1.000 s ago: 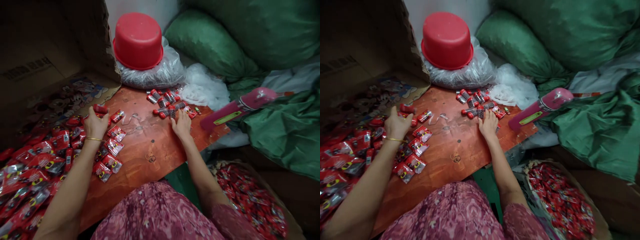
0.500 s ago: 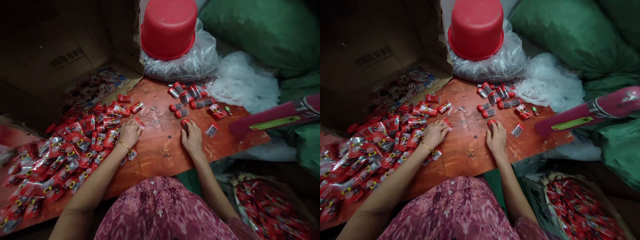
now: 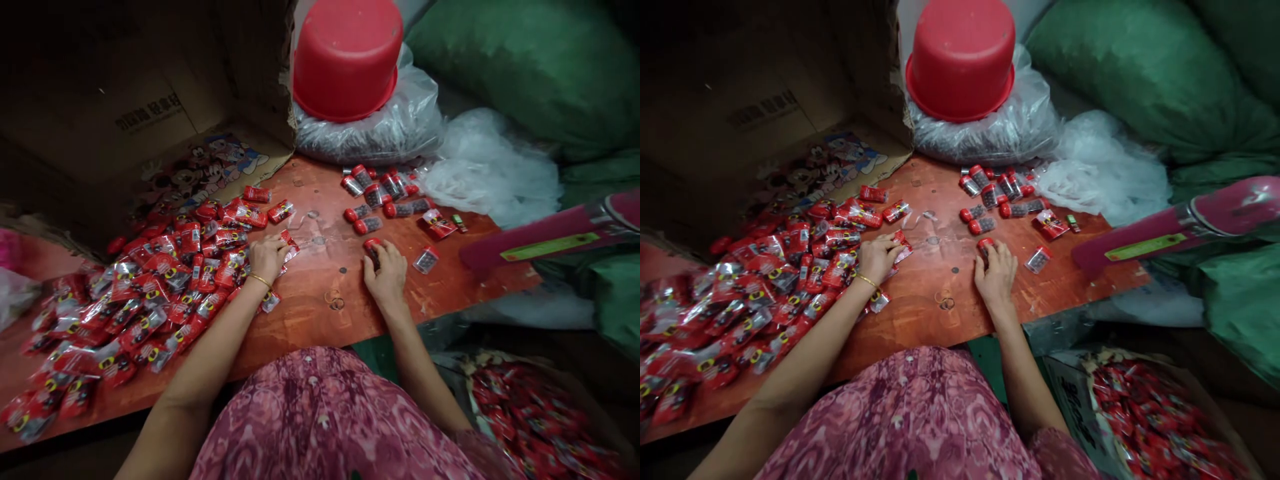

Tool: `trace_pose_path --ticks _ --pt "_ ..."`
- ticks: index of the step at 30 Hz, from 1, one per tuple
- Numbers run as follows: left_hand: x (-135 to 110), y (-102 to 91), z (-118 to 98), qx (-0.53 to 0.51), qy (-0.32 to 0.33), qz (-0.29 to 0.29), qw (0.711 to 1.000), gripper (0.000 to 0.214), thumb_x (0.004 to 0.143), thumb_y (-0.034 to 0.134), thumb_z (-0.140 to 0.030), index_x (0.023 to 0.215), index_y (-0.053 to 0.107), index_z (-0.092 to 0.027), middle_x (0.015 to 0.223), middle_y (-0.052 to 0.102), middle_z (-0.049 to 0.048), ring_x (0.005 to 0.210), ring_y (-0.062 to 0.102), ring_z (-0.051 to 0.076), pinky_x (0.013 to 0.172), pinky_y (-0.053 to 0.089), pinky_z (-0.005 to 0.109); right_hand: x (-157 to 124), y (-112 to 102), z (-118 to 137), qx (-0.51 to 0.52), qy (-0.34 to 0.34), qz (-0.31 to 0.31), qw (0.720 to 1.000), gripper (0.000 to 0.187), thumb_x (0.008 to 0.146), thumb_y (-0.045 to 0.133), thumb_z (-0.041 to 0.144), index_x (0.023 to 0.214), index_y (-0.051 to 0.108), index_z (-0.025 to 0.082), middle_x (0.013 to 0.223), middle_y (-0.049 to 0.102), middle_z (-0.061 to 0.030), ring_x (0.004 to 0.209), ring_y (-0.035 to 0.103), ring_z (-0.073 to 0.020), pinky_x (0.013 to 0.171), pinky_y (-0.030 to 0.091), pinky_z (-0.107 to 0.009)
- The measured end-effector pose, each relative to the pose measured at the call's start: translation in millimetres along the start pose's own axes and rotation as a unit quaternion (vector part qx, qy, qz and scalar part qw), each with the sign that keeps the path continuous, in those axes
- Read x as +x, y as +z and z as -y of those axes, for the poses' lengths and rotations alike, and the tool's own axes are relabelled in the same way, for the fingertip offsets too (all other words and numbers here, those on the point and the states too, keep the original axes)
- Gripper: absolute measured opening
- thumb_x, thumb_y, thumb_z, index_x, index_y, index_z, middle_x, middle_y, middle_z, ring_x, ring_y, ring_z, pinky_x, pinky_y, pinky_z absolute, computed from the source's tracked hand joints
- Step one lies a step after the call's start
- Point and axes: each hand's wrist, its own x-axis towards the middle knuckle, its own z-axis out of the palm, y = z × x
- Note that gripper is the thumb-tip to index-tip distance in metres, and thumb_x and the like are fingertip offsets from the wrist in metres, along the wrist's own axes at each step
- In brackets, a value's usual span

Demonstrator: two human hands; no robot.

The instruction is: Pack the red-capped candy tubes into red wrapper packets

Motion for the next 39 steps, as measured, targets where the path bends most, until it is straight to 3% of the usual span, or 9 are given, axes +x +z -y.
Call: trace_pose_path --ticks 6,11,14,16,18,22,25,33,39 --pt "-6.5 -5.8 -4.8 -0.043 0.002 -0.073 0.996 0.016 0.079 0.057 -0.032 0.08 0.072 -0.025 0.112 0.066 0.0066 0.114 0.054 0.026 0.102 0.028 0.047 -4.3 -4.3 58.5 0.24 -0.025 0.015 0.97 0.023 0.085 0.046 0.034 0.092 0.063 0.021 0.096 0.067 -0.0087 0.092 0.058 -0.0224 0.086 0.043 -0.039" --pt "-21.1 -16.1 -30.3 -0.057 0.062 -0.131 0.988 0.017 0.08 0.055 -0.033 0.083 0.071 -0.025 0.122 0.059 0.0062 0.121 0.048 0.027 0.107 0.019 0.05 8.7 15.3 111.9 0.524 0.089 0.168 0.83 0.03 0.081 0.048 0.047 0.086 0.061 0.021 0.08 0.064 -0.0012 0.074 0.058 -0.0139 0.071 0.047 -0.028" --pt "-28.4 -20.2 -39.2 -0.09 0.059 -0.163 0.981 0.019 0.079 0.058 -0.033 0.091 0.069 -0.024 0.127 0.056 0.007 0.124 0.044 0.026 0.108 0.019 0.047 17.2 21.8 121.7 0.574 0.111 0.18 0.791 0.032 0.077 0.052 0.05 0.072 0.058 0.019 0.066 0.057 0.0014 0.062 0.052 -0.0114 0.062 0.044 -0.025" --pt "-32.5 -21.4 -40.9 -0.152 0.002 -0.171 0.974 0.026 0.076 0.06 -0.037 0.095 0.067 -0.021 0.122 0.06 0.009 0.12 0.047 0.027 0.105 0.026 0.044 18.8 20.5 119.9 0.559 0.116 0.157 0.806 0.034 0.078 0.051 0.05 0.065 0.054 0.019 0.06 0.051 0.0025 0.056 0.047 -0.0103 0.057 0.041 -0.024" --pt "-36.2 -21.0 -42.0 -0.272 -0.091 -0.106 0.952 0.034 0.074 0.059 -0.048 0.086 0.068 -0.017 0.101 0.068 0.0101 0.104 0.058 0.027 0.094 0.04 0.04 17.0 16.7 114.9 0.514 0.103 0.118 0.843 0.035 0.081 0.048 0.047 0.06 0.049 0.019 0.055 0.045 0.0036 0.053 0.042 -0.0095 0.053 0.037 -0.023" --pt "-42.2 -15.8 -52.0 -0.537 -0.254 0.092 0.799 0.048 0.06 0.065 -0.062 0.068 0.063 -0.014 0.067 0.065 0.005 0.07 0.063 0.019 0.067 0.05 0.03 8.9 10.9 105.9 0.426 0.057 0.045 0.902 0.034 0.087 0.041 0.038 0.058 0.044 0.02 0.054 0.039 0.0044 0.051 0.037 -0.0091 0.051 0.03 -0.023" --pt "-44.1 -10.6 -64.2 -0.622 -0.29 0.061 0.725 0.047 0.044 0.08 -0.051 0.064 0.06 -0.014 0.062 0.064 0.0007 0.065 0.063 0.015 0.065 0.05 0.027 3.3 11.3 103.3 0.415 0.026 0.035 0.909 0.027 0.088 0.04 0.033 0.068 0.052 0.019 0.061 0.048 0.0026 0.057 0.043 -0.0096 0.056 0.034 -0.022" --pt "-36.6 -3.8 -71.8 -0.666 -0.307 0.018 0.679 0.042 0.037 0.085 -0.036 0.065 0.062 -0.013 0.059 0.064 -0.0014 0.06 0.062 0.013 0.066 0.051 0.026 -1.5 6.4 94.7 0.364 -0.001 0.038 0.931 0.036 0.091 0.035 0.038 0.068 0.054 0.018 0.058 0.05 0.0018 0.055 0.046 -0.0103 0.054 0.036 -0.022" --pt "-34.5 -12.3 -68.0 -0.675 -0.324 0.039 0.661 0.038 0.045 0.084 -0.033 0.071 0.064 -0.014 0.067 0.068 -0.0006 0.06 0.062 0.011 0.061 0.049 0.023 11.7 -22.5 38.5 0.009 0.015 -0.005 1.0 0.044 0.081 0.053 0.044 0.112 0.055 0.012 0.11 0.059 -0.0161 0.097 0.052 -0.0277 0.084 0.039 -0.041"
